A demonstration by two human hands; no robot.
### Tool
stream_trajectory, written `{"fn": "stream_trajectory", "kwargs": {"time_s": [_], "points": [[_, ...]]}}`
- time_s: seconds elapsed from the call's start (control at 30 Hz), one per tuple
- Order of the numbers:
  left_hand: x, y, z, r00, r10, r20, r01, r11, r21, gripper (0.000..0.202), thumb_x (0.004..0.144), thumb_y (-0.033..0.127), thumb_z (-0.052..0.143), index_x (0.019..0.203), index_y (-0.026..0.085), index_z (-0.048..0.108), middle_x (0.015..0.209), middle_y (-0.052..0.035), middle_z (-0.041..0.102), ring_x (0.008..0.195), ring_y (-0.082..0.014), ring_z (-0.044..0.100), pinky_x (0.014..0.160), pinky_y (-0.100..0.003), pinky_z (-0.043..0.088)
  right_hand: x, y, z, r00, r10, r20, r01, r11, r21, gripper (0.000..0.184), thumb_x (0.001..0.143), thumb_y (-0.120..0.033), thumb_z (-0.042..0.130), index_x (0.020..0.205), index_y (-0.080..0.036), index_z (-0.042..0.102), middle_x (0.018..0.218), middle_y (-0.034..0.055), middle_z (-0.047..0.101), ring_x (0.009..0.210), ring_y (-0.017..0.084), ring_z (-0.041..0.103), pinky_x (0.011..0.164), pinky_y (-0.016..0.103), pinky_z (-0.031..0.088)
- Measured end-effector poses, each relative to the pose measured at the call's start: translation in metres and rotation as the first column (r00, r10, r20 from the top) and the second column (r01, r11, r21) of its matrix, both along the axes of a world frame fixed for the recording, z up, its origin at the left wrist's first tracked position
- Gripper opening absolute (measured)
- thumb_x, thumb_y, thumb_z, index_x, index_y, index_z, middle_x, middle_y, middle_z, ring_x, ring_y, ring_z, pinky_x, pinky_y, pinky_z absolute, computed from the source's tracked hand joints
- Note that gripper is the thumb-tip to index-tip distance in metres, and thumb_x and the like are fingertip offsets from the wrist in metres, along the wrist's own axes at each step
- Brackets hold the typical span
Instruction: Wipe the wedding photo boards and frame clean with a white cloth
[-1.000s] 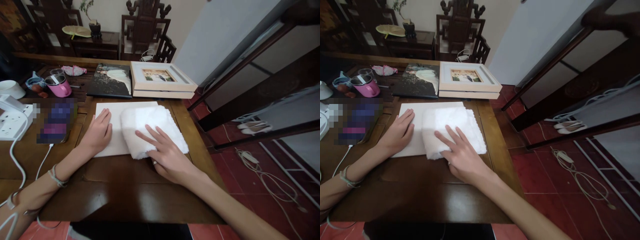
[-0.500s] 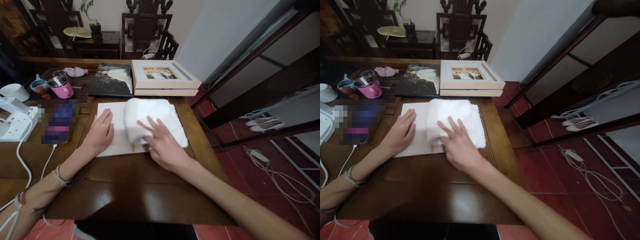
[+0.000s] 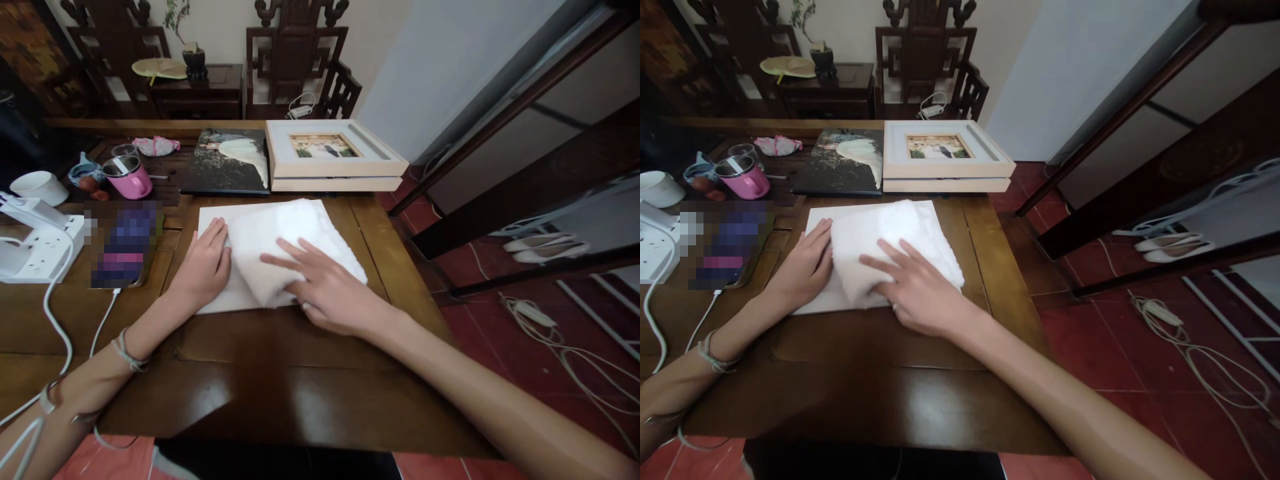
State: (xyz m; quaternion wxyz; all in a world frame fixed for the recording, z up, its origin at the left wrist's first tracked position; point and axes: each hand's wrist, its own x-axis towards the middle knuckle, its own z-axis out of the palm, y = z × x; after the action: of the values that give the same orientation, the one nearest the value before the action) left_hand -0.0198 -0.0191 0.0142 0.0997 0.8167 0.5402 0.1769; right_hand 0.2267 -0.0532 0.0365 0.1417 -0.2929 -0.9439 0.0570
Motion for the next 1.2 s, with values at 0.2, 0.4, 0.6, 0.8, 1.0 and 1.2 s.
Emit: {"fn": "stream_trajectory", "kwargs": {"time_s": [0.2,0.4,0.6,0.8,1.0,1.2], "points": [[0.001,-0.010,0.003,1.000,0.003,-0.017,-0.003,1.000,-0.012,0.050,0.097,0.022,0.030,0.143,0.003,0.040,0.154,-0.0233,0.036,0.147,-0.0313,0.027,0.118,-0.058,0.022,-0.017,0.033,-0.004,0.982,-0.182,-0.050,0.183,0.983,0.025,0.051,0.069,0.005,0.047,0.110,-0.016,0.067,0.148,0.0119,0.050,0.143,0.036,0.032,0.114,0.062,0.031],[0.003,-0.001,0.002,1.000,0.005,-0.024,-0.006,1.000,-0.017,0.051,0.096,0.020,0.031,0.143,0.002,0.039,0.154,-0.0234,0.036,0.147,-0.0310,0.026,0.119,-0.057,0.021,-0.031,-0.010,-0.004,0.984,-0.181,0.000,0.181,0.983,0.033,0.031,0.075,-0.002,0.053,0.097,-0.016,0.070,0.148,0.0159,0.049,0.141,0.045,0.032,0.110,0.069,0.031],[0.004,0.009,0.002,0.999,-0.016,-0.031,0.015,0.999,-0.042,0.054,0.091,0.013,0.035,0.144,0.004,0.038,0.156,-0.0224,0.033,0.148,-0.0303,0.023,0.119,-0.058,0.022,-0.022,-0.055,-0.001,0.998,-0.061,-0.022,0.062,0.995,0.075,0.016,0.075,-0.005,0.058,0.075,-0.017,0.068,0.145,0.0183,0.051,0.137,0.046,0.038,0.108,0.067,0.037],[0.000,-0.002,0.006,1.000,-0.001,-0.022,0.000,1.000,-0.020,0.051,0.095,0.019,0.030,0.143,0.002,0.039,0.155,-0.0233,0.035,0.148,-0.0309,0.025,0.119,-0.058,0.022,-0.016,-0.019,0.007,0.997,-0.073,0.004,0.073,0.997,-0.036,0.041,0.070,0.001,0.052,0.102,-0.018,0.070,0.150,0.0125,0.047,0.143,0.040,0.031,0.113,0.066,0.029],[0.003,-0.008,0.003,1.000,0.011,-0.011,-0.011,1.000,-0.013,0.051,0.097,0.022,0.031,0.143,0.003,0.040,0.154,-0.0232,0.037,0.147,-0.0305,0.027,0.119,-0.057,0.021,-0.031,0.017,0.006,0.968,-0.251,-0.008,0.249,0.965,-0.088,0.049,0.070,0.002,0.051,0.113,-0.016,0.066,0.151,0.0123,0.046,0.145,0.039,0.027,0.115,0.065,0.025],[0.002,0.000,0.000,1.000,-0.028,0.006,0.028,0.999,-0.040,0.052,0.094,0.019,0.034,0.145,0.011,0.039,0.157,-0.0179,0.034,0.148,-0.0323,0.024,0.117,-0.061,0.022,-0.042,-0.009,-0.001,0.985,-0.165,0.053,0.167,0.985,-0.037,0.034,0.074,-0.001,0.055,0.102,-0.014,0.071,0.149,0.0179,0.046,0.143,0.047,0.026,0.113,0.071,0.023]]}}
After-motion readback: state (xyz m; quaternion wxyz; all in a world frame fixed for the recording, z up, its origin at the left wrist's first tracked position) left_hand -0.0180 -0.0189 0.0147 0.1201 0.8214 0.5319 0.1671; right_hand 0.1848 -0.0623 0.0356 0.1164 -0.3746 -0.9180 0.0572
